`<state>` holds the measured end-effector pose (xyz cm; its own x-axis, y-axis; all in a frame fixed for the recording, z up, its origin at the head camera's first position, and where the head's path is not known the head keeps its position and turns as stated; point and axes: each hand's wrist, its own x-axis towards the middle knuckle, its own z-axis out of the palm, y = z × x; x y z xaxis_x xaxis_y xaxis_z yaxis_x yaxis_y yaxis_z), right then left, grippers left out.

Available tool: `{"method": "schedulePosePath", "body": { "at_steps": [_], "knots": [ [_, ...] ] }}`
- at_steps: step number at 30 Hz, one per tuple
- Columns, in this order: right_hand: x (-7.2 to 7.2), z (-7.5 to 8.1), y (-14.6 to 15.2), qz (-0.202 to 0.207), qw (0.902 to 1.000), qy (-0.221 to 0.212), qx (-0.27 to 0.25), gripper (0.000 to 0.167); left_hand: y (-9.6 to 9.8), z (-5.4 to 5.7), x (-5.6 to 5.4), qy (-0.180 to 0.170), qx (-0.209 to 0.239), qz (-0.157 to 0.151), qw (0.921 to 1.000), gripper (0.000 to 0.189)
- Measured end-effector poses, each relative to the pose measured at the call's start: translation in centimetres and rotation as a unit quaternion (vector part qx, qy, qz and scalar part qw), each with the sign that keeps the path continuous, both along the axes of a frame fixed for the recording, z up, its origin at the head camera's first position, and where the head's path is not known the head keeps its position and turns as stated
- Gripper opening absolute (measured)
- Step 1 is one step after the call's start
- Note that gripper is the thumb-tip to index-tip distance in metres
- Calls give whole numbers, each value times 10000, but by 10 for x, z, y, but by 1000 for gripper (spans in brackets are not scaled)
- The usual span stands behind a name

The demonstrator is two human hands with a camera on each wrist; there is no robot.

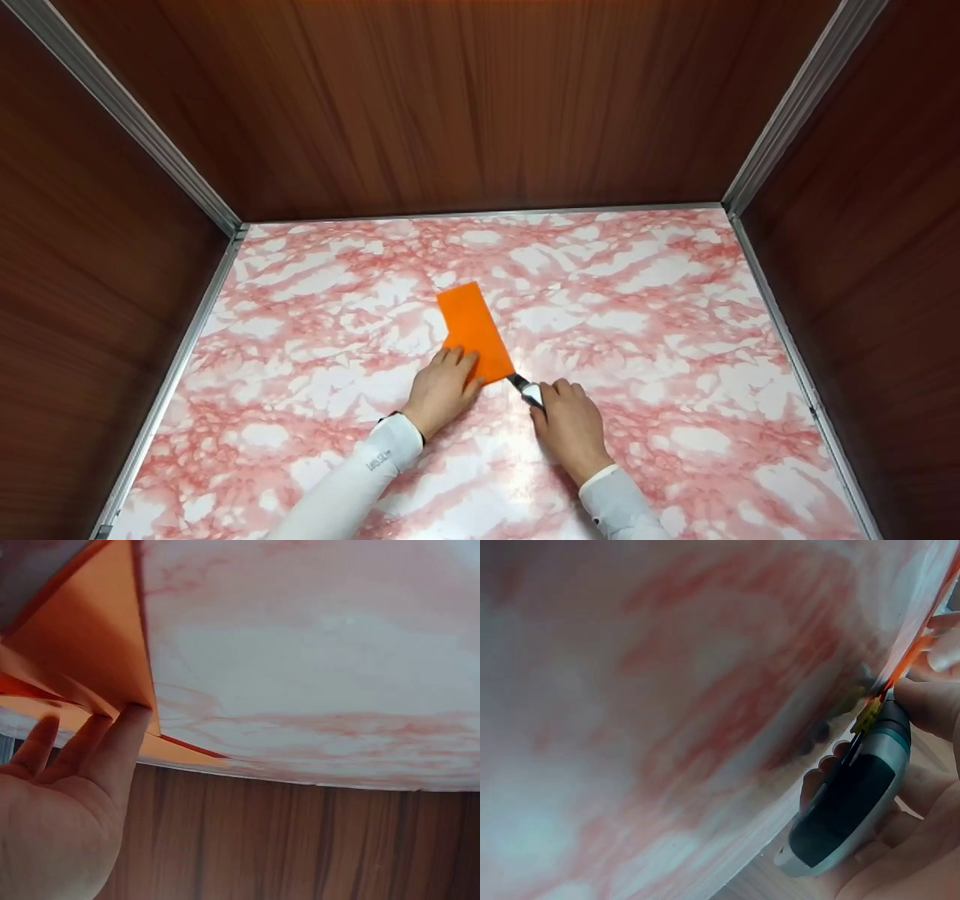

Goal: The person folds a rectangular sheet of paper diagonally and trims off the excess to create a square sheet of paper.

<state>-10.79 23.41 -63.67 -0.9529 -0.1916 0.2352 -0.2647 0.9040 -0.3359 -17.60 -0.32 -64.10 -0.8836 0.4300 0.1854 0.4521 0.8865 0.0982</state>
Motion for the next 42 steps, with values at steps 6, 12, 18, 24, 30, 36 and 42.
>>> {"method": "schedulePosePath", "body": {
  "at_steps": [6,12,18,24,30,36,42],
  "knots": [
    [-1,0,-2,-25,10000,-78,19,36,2,-2,1,201,-568,-27,9982,48],
    [0,0,-2,-70,9999,-132,34,36,2,-1,1,0,-652,-85,9978,49],
    [0,0,0,-82,9998,-165,-21,36,3,-2,1,46,-695,-148,9975,50],
    [-1,0,1,-31,9998,-150,90,41,4,-4,1,60,-779,-102,9969,50],
    [-2,0,2,3,9998,-184,94,41,4,-2,2,145,-768,-47,9969,49],
    [-3,0,3,24,9999,-136,17,40,3,-2,3,208,-727,-106,9971,49],
    [-2,0,5,6,10000,-86,-44,41,1,-2,3,249,-716,-163,9970,48]
  ]
}}
